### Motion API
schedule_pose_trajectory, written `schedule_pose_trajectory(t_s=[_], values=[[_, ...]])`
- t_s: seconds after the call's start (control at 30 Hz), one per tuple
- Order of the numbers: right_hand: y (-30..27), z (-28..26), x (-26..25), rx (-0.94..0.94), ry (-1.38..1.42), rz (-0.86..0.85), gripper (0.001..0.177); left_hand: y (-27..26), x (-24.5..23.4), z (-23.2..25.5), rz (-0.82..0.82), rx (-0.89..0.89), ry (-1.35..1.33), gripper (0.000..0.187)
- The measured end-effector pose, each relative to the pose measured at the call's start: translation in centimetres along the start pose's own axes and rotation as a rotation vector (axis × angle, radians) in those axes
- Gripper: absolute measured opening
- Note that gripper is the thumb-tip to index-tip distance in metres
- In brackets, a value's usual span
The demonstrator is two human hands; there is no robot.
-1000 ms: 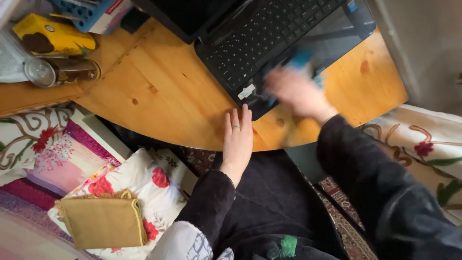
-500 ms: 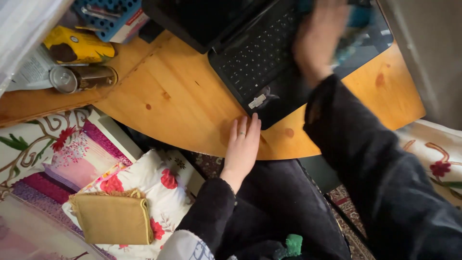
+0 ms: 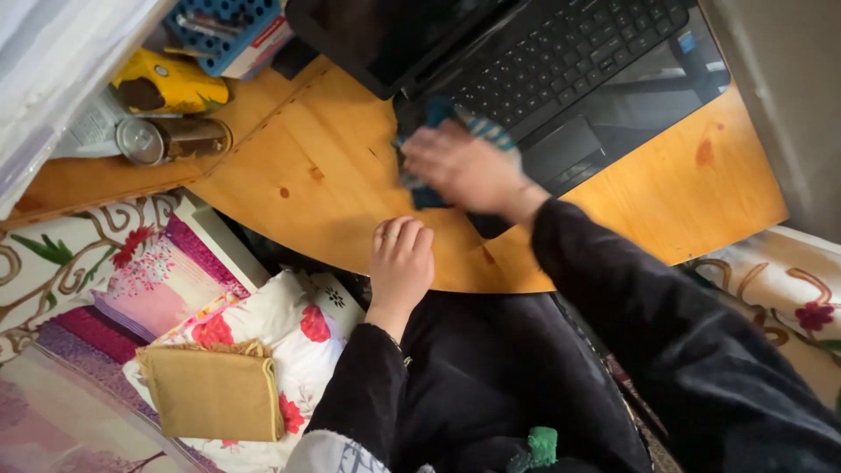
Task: The person wipes a wooden desk and bookshelf with a blue cloth, moving a small box and a calendar aside to reach the surfaces. They clean the desk surface, the laptop area, and the bookshelf shelves, then return the items to their original positions.
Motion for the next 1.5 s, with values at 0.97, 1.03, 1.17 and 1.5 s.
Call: schedule_pose_trajectory(t_s=[0.97, 1.03, 1.17, 1.5], values=[[-20.3, 10.3, -5.0, 0.868, -0.373, 0.441, 0.051, -1.4, 5.9, 3.6, -0.472, -0.103, 0.058, 0.074], [-23.7, 8.0, -4.3, 1.016, -0.234, 0.431, 0.056, -1.2, 5.8, 3.6, -0.476, -0.105, 0.054, 0.073], [-25.6, 1.5, -1.9, 1.435, -0.226, 0.34, 0.067, -1.0, 5.9, 3.4, -0.487, -0.092, 0.055, 0.07], [-24.0, -11.0, 4.1, 0.404, -0.02, 0.232, 0.04, -1.5, 6.3, 3.2, -0.553, -0.067, 0.09, 0.072]])
Point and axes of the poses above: each hand's wrist, its own y-axis towards the middle knuckle, its own x-axis out of the palm, z = x × y, the point moved 1 cm from there along y, towards the middle knuckle, and after that the axes turned 1 degree about x, right-handed, at the moved point
